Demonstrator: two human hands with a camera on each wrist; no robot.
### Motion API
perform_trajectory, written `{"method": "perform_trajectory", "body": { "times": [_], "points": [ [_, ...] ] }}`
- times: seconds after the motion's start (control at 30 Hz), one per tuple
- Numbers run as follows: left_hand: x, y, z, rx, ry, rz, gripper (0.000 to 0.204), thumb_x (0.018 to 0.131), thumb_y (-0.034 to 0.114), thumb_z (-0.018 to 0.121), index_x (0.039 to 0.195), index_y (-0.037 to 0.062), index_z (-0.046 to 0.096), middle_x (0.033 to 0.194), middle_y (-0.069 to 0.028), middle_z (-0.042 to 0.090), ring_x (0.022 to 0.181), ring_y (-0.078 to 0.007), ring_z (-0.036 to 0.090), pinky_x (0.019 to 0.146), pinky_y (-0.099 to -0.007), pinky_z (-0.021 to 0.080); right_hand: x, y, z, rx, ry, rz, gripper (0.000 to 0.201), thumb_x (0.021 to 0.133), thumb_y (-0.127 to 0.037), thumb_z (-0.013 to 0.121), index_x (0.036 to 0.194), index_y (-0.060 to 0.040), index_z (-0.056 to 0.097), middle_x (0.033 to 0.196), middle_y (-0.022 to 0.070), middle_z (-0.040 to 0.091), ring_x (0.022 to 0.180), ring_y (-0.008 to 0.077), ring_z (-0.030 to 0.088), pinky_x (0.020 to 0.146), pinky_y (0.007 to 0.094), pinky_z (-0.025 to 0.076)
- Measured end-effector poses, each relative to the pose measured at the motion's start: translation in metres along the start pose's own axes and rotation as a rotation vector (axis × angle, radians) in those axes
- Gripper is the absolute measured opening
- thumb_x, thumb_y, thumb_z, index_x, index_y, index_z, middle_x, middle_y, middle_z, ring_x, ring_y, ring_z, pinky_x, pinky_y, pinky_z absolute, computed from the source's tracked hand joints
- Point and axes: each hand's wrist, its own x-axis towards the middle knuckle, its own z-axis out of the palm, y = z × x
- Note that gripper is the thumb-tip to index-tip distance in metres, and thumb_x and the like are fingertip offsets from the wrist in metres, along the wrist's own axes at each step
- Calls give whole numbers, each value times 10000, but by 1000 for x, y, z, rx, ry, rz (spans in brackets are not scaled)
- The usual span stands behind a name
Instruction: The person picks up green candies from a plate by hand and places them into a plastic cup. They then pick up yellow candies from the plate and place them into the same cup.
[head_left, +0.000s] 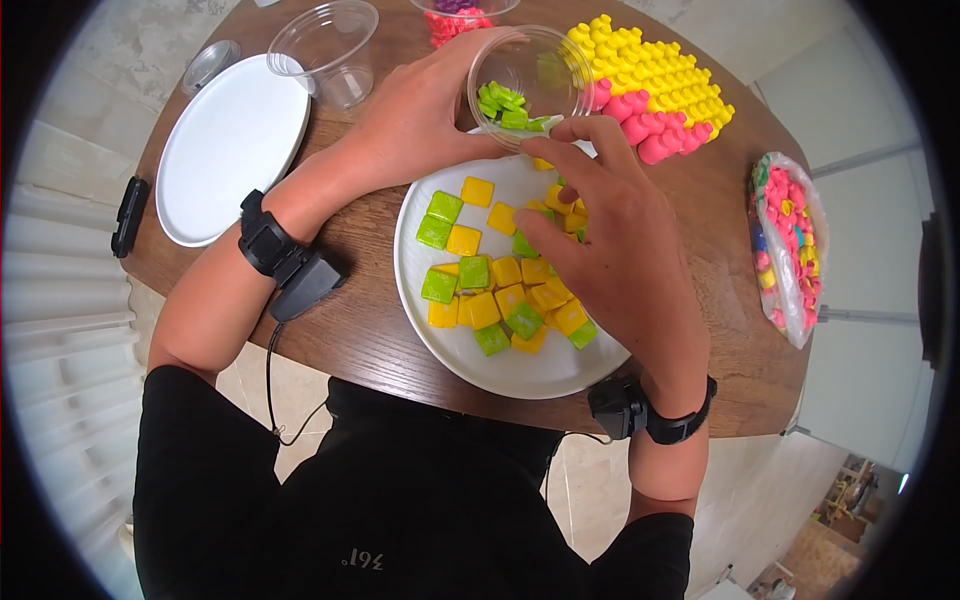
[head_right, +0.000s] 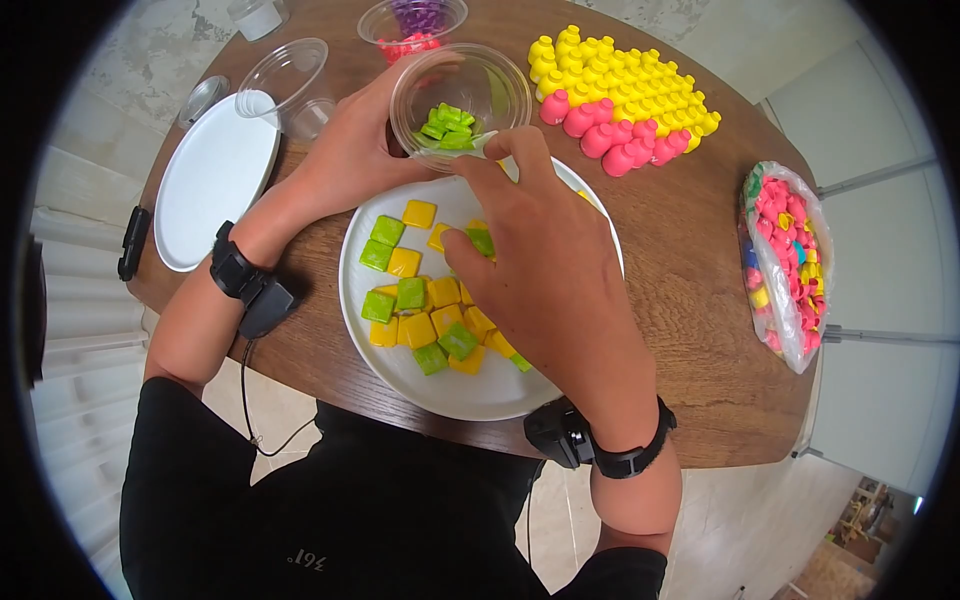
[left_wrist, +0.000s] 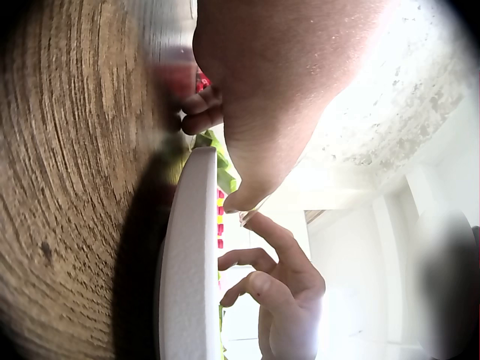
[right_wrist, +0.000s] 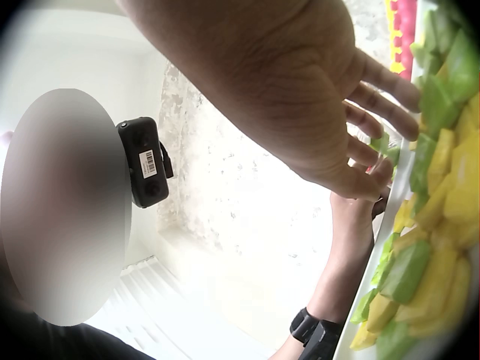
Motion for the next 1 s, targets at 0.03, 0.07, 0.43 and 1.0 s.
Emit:
{"method": "perform_trajectory", "body": {
  "times": [0.03, 0.07, 0.43, 1.0],
  "points": [
    [0, 1, 0, -6, -5, -12, 891, 761, 284, 923, 1542, 143, 517, 1436, -171, 674, 1254, -372, 700, 1016, -448, 586, 0, 0, 0, -1, 1, -3, 430, 929, -169, 766, 1335, -48, 691, 1337, 131, 595, 892, 329, 722, 841, 436, 590],
    [0, 2, 0, -13, -10, -24, 893, 760, 285, 924, 1542, 143, 517, 1441, -171, 670, 1253, -371, 701, 1015, -447, 587, 0, 0, 0, -1, 1, -3, 430, 929, -169, 766, 1335, -48, 691, 1337, 131, 595, 892, 329, 722, 841, 436, 590],
    [0, 2, -1, -31, -23, -48, 896, 762, 282, 922, 1547, 138, 515, 1437, -170, 673, 1254, -366, 703, 1013, -440, 589, -1, 0, 0, 5, -2, -1, 436, 925, -168, 768, 1335, -43, 687, 1355, 131, 592, 893, 328, 718, 840, 436, 587],
    [0, 2, -1, -28, -24, -48, 895, 760, 281, 922, 1544, 144, 514, 1440, -167, 673, 1276, -377, 686, 1046, -457, 574, -1, 0, 0, 3, 0, 4, 437, 922, -167, 770, 1334, -43, 690, 1340, 128, 598, 882, 322, 717, 840, 431, 590]
  ]
}}
